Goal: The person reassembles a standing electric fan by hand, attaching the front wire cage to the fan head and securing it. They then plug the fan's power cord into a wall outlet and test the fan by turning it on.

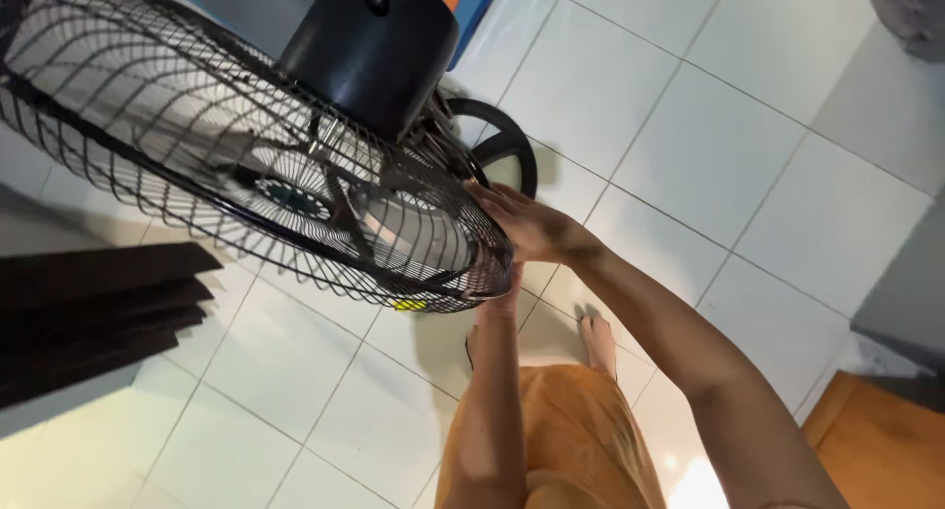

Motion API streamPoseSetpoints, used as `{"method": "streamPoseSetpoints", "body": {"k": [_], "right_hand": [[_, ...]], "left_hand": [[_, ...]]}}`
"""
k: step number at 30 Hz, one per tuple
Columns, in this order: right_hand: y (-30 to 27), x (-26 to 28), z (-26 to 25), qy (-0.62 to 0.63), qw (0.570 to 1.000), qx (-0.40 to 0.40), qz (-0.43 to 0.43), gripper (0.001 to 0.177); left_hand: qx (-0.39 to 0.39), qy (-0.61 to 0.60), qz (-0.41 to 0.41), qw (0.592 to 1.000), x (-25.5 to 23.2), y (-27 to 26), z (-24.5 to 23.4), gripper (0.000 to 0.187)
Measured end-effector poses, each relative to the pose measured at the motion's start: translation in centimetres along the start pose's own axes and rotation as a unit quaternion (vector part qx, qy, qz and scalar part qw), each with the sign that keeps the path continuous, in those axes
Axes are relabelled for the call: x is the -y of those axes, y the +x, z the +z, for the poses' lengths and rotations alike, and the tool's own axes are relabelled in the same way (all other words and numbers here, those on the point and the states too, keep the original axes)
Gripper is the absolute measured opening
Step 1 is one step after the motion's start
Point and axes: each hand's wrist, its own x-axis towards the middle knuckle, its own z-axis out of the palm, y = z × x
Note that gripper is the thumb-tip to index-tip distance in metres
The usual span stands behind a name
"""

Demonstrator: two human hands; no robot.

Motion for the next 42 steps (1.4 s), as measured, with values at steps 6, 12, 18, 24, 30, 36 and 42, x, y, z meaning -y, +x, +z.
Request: {"method": "streamPoseSetpoints", "body": {"k": [6, 12, 18, 24, 30, 36, 42], "right_hand": [[-0.5, -0.7, 0.4, -0.134, 0.990, -0.023, -0.049, 0.135], [-0.1, -1.3, 0.5, 0.003, 0.977, -0.132, -0.167, 0.150], [1.0, -1.7, 0.6, 0.031, 0.960, -0.136, -0.241, 0.148], [0.7, -2.3, 0.9, 0.041, 0.969, -0.117, -0.213, 0.130], [0.7, -2.3, 1.3, 0.110, 0.972, -0.117, -0.173, 0.117], [-0.1, -2.5, 1.6, 0.135, 0.973, -0.117, -0.148, 0.111], [-0.4, -2.3, 1.4, 0.172, 0.971, -0.098, -0.131, 0.111]], "left_hand": [[0.255, -0.230, -0.132, 0.930, 0.7, 0.5, 0.4, 0.041], [0.090, -0.111, -0.010, 0.990, 1.3, 0.8, 1.0, 0.038], [0.298, -0.221, -0.158, 0.915, 0.6, 1.1, 0.8, 0.036], [0.014, -0.041, -0.005, 0.999, 0.4, 1.3, 0.5, 0.037], [-0.070, -0.002, 0.065, 0.995, 0.5, 1.7, -0.4, 0.032], [0.038, 0.011, 0.029, 0.999, 0.3, 2.1, -0.8, 0.023], [0.097, -0.017, 0.018, 0.995, 0.9, 1.9, 1.6, 0.033]]}}
